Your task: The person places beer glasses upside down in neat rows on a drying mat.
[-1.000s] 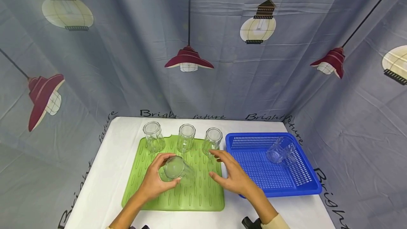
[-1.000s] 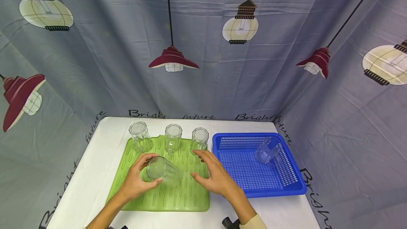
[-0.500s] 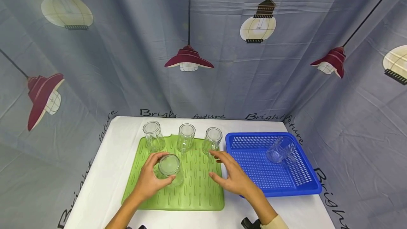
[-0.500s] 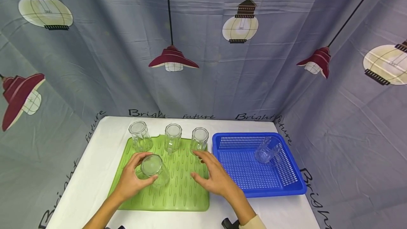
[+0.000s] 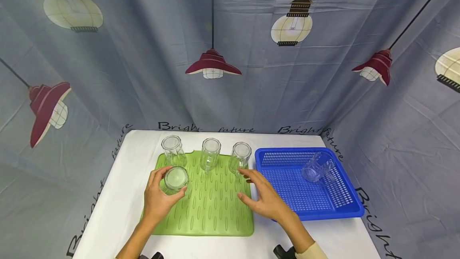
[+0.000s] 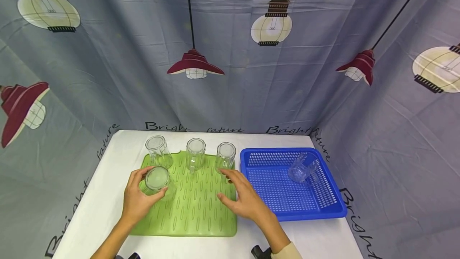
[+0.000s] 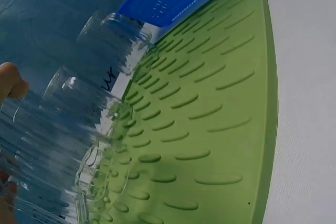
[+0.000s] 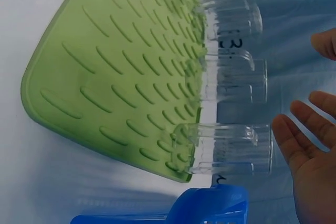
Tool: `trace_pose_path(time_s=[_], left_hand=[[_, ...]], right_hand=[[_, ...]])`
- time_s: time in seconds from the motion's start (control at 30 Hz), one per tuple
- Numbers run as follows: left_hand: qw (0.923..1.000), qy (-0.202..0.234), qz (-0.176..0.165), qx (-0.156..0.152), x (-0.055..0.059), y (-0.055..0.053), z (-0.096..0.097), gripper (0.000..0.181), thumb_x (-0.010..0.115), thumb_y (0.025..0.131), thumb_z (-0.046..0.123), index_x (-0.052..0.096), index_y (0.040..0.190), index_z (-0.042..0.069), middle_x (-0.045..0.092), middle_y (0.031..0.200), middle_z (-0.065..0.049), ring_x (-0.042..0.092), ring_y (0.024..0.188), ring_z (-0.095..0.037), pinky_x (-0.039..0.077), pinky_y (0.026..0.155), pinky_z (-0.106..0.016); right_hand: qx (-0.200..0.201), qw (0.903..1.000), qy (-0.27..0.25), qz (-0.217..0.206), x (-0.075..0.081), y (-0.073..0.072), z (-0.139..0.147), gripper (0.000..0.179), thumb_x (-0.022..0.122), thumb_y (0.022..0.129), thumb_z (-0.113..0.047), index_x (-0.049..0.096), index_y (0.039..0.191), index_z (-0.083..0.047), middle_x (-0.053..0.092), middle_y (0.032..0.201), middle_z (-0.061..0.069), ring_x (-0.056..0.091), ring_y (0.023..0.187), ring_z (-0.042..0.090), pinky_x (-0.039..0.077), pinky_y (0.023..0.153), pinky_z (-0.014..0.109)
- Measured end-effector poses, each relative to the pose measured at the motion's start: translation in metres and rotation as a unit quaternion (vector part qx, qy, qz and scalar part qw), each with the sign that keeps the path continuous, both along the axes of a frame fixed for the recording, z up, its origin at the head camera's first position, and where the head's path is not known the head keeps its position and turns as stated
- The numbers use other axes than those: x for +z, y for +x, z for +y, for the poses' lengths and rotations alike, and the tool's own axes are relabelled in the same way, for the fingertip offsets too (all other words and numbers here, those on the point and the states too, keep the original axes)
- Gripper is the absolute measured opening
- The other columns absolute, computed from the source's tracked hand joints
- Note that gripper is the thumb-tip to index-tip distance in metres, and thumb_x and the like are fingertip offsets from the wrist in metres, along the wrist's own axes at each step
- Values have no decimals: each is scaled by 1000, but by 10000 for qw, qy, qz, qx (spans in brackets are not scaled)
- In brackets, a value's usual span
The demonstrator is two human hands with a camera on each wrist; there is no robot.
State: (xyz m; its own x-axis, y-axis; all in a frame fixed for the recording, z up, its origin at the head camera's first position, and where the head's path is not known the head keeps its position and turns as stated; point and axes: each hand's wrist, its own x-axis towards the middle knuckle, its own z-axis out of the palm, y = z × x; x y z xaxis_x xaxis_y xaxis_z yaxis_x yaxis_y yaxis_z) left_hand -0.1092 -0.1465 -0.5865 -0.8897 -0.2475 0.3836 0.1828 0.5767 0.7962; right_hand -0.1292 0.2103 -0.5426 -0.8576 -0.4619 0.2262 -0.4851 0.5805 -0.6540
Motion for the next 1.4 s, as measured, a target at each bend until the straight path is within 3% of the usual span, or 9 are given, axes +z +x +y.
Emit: trace_pose_path(time_s=[0.23, 0.4, 0.67, 1.0, 1.4], left_hand=[[9979, -184, 323, 533, -8, -4, -7, 83, 103, 61, 18, 68, 135, 9, 62, 127, -15, 62, 118, -28, 53, 92, -48], [9956, -309, 251, 847, -13, -4, -8, 82, 103, 62, 21, 68, 134, 9, 61, 125, -16, 63, 113, -31, 56, 87, -54], [9926, -465, 202, 1100, -19, -6, -9, 80, 102, 65, 21, 66, 135, 5, 60, 122, -19, 61, 107, -31, 55, 83, -54], [9953, -246, 154, 924, -25, -7, -10, 84, 100, 72, 22, 59, 142, 2, 55, 128, -23, 59, 113, -36, 53, 88, -55], [9958, -205, -169, 879, -32, -2, -13, 96, 101, 73, 28, 51, 152, 9, 60, 138, -22, 61, 123, -42, 55, 97, -61]], right_hand=[[-38, 10000, 63, 25, 0, -1, 2, 77, 78, 96, -36, 45, 164, -21, 59, 155, 1, 65, 129, 22, 60, 105, 55], [-60, 9999, 77, 73, 1, 0, 3, 76, 78, 96, -36, 44, 164, -24, 59, 154, 0, 65, 128, 20, 61, 105, 54], [-116, 9999, 93, 62, 0, 1, 4, 76, 78, 96, -36, 44, 164, -26, 60, 154, -1, 65, 128, 19, 60, 106, 53], [-238, 9996, 118, -3, 0, 2, 6, 77, 79, 95, -35, 46, 163, -22, 59, 155, 0, 66, 131, 27, 57, 108, 59], [-390, 9990, 187, 110, -3, 0, 17, 74, 79, 95, -35, 47, 162, -25, 63, 151, 4, 67, 126, 23, 60, 104, 53]])
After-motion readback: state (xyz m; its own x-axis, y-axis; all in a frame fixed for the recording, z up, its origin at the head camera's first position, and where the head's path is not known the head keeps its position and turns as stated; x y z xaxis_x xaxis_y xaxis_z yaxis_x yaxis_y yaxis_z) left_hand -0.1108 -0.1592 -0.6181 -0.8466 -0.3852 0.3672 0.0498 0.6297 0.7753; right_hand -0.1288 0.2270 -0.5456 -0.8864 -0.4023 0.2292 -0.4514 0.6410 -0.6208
